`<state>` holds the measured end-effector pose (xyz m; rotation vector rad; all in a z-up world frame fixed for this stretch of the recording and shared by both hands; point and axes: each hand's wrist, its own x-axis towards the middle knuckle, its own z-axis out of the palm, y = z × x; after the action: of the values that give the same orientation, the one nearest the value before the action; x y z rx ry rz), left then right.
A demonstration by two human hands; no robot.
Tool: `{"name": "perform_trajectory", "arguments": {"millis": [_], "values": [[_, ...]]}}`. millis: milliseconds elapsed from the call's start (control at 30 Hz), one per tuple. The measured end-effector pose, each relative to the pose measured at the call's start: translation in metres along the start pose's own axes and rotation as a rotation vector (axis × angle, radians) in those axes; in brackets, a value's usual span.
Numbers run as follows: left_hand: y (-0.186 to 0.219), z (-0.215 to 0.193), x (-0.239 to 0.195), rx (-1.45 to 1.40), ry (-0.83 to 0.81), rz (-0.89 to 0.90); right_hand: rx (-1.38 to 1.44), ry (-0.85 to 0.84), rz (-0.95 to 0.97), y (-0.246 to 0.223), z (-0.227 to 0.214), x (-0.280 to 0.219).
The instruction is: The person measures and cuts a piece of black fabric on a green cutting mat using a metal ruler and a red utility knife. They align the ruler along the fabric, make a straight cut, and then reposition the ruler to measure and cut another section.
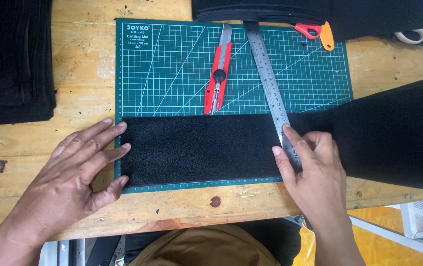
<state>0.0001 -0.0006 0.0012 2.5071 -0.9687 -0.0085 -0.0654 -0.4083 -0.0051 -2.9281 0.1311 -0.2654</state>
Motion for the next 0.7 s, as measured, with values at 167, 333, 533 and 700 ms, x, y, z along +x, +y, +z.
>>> {"name": "perform_trajectory", "arguments": {"millis": [167,333,533,700], "values": [[0.003,-0.003,0.001,-0.004,0.008,0.008,0.002,-0.003,0.021,-0.002,-0.001,0.0],[0.002,-0.005,0.002,-0.019,-0.016,0.009,-0.037,0.005,0.018,-0.002,-0.003,-0.001],[0.005,-0.011,0.002,-0.035,-0.017,0.016,-0.098,0.103,-0.084,0.006,0.005,-0.008],[0.005,-0.012,0.0,-0.047,0.011,0.044,-0.11,0.116,-0.119,0.013,0.011,-0.011]]}}
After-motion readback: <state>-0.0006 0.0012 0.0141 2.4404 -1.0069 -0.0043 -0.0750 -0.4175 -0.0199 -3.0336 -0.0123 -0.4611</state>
